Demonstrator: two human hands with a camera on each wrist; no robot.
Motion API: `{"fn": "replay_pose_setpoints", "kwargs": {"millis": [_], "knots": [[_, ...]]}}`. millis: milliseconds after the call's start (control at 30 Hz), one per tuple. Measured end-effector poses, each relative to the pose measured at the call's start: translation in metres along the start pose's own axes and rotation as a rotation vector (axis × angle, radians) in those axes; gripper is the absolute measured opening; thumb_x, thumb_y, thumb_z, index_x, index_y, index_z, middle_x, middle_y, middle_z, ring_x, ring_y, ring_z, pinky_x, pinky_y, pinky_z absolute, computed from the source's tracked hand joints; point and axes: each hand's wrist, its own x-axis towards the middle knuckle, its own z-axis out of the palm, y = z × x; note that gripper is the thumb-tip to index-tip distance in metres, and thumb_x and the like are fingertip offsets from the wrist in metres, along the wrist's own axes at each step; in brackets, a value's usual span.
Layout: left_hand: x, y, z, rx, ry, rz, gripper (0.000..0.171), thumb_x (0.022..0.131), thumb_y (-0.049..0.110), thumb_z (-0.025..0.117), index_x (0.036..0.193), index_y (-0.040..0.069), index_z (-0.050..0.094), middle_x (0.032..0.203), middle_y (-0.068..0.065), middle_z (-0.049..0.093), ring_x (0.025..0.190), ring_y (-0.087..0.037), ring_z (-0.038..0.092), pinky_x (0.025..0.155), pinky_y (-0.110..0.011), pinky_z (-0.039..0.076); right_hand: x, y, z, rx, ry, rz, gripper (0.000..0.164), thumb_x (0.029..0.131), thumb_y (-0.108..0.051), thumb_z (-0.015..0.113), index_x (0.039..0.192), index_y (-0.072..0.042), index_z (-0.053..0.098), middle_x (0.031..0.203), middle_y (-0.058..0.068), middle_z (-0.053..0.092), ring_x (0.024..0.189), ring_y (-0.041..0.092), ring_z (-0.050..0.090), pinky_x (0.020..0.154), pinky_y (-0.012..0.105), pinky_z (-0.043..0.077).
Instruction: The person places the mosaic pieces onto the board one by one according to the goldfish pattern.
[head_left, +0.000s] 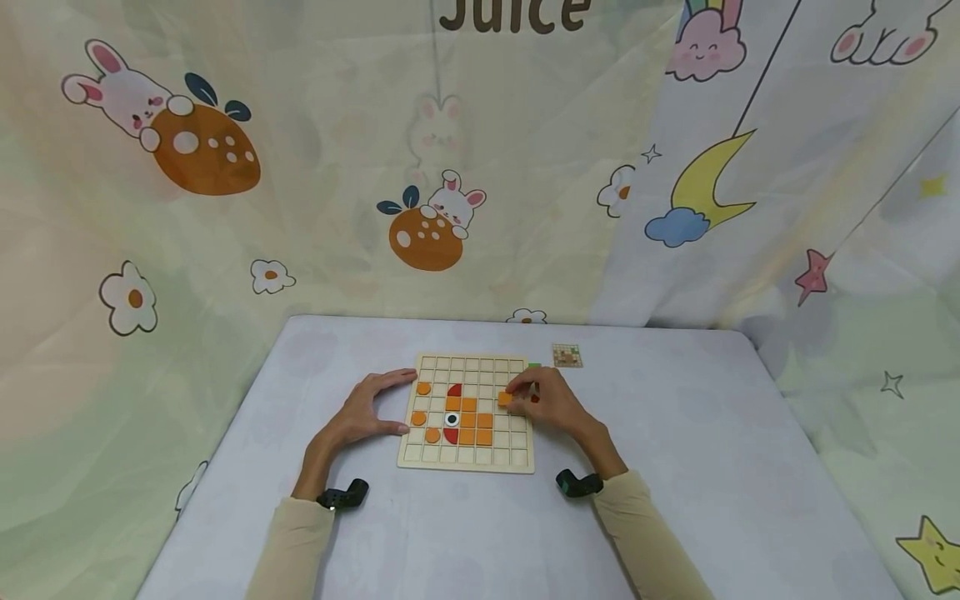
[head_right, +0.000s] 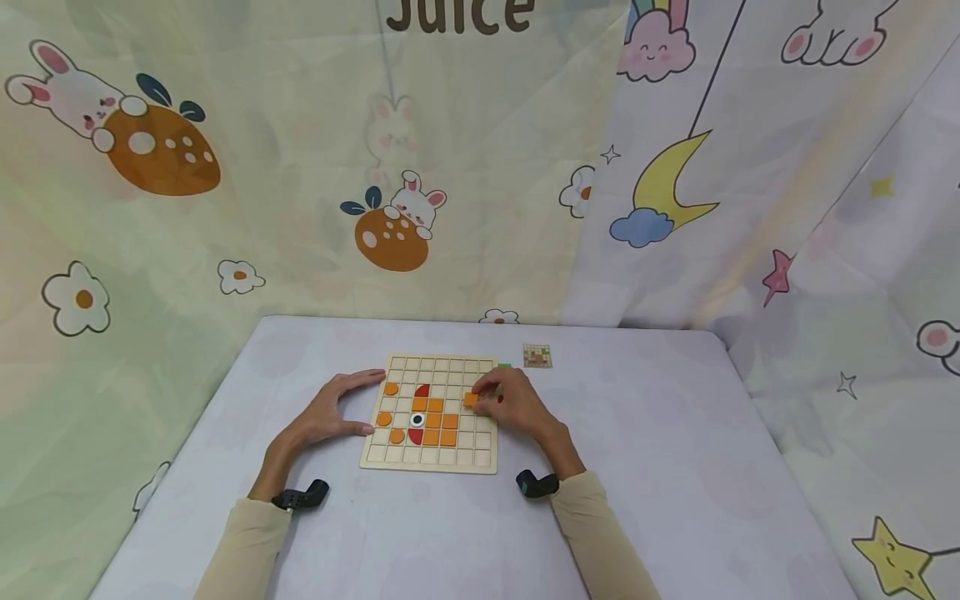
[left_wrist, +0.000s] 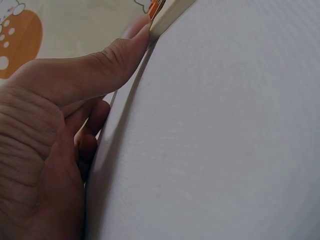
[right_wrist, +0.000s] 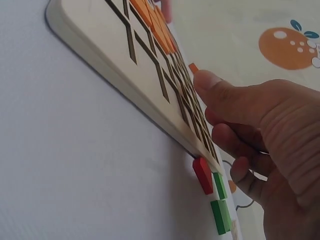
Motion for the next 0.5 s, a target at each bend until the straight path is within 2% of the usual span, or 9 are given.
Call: {"fn": "replay_pose_setpoints", "kwargs": {"millis": [133,300,500], "knots": [[0.001,0.000,0.000,0.001,-0.003,0.000,0.095,0.076,0.038,0.099,0.159,0.020,0.058,0.169,-0.005,0.053,0.153,-0.039,0.046,0.125,-0.073,0.034,0.002,-0.003,0.005,-0.007,0.001,0.004,0.022,0.085,-0.012,0.095,0.104,-0.010,0.084,0.097,0.003,0.080,0.084,0.015,0.066,0.071,0.026,0.053],[0.001,0.001,-0.001,-0.001,-0.006,-0.013,0.095,0.075,0.037,0.099,0.159,0.020,0.058,0.170,-0.005,0.052,0.153,-0.039,0.046,0.126,-0.072,0.034,0.006,-0.006,0.010,-0.014,-0.017,0.040,0.022,0.085,-0.014,0.095,0.104,-0.011,0.085,0.101,0.000,0.082,0.090,0.011,0.068,0.083,0.027,0.056],[0.000,0.002,0.000,0.003,-0.005,-0.011,0.095,0.075,0.037,0.099,0.159,0.018,0.058,0.170,-0.007,0.052,0.152,-0.040,0.046,0.126,-0.073,0.034,0.009,-0.008,0.016,-0.032,-0.014,0.031,0.021,0.085,-0.013,0.094,0.103,-0.011,0.084,0.101,0.001,0.082,0.090,0.011,0.070,0.082,0.029,0.060]]}}
